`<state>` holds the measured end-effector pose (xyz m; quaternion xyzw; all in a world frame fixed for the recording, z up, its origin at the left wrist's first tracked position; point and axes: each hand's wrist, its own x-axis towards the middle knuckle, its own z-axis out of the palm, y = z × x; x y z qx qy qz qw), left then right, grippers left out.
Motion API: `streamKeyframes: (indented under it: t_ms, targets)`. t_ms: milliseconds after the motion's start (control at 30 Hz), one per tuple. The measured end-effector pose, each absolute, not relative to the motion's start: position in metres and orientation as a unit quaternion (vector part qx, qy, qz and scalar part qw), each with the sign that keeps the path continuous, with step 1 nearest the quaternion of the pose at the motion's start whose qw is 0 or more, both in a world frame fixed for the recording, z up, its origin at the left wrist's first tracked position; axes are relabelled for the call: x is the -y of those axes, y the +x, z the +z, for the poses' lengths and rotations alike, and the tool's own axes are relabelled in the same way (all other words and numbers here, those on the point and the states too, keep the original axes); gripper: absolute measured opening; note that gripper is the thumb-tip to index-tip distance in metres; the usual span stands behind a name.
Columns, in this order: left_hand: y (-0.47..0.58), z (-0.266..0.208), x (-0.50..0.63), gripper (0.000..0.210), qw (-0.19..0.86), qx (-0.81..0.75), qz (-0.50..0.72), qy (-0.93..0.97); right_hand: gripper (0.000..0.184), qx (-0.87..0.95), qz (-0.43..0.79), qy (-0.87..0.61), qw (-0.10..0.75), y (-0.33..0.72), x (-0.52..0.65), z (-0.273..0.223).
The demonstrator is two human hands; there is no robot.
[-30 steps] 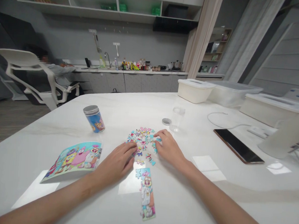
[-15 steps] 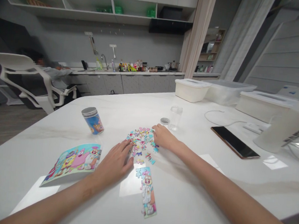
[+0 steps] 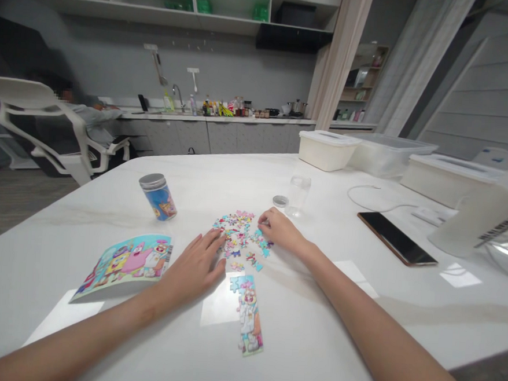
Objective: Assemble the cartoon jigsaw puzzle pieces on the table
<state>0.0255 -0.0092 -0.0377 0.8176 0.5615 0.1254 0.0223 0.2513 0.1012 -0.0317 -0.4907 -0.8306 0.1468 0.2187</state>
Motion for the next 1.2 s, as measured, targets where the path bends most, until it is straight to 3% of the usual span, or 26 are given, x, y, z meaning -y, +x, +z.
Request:
streamKeyframes:
  t_ms: [300, 667, 1067, 1200]
  targets:
    - [0.026, -0.037, 0.01, 0.047, 0.015, -0.569, 0.12, 0.814, 0.019, 0.852, 0.133, -0.46, 0.211, 0.244, -0.093, -0.029]
    - [0.027, -0.039, 0.008, 0.05, 0.032, -0.568, 0.121, 0.813, 0.028, 0.836, 0.123, -0.445, 0.298, 0.24, -0.091, -0.037]
    - [0.026, -0.044, 0.006, 0.058, -0.034, -0.614, 0.09, 0.783, 0.035, 0.837, 0.086, -0.488, 0.234, 0.251, -0.097, -0.029]
    - [0.026, -0.043, 0.006, 0.054, -0.039, -0.605, 0.097, 0.789, 0.028, 0.85, 0.089, -0.486, 0.181, 0.259, -0.097, -0.01]
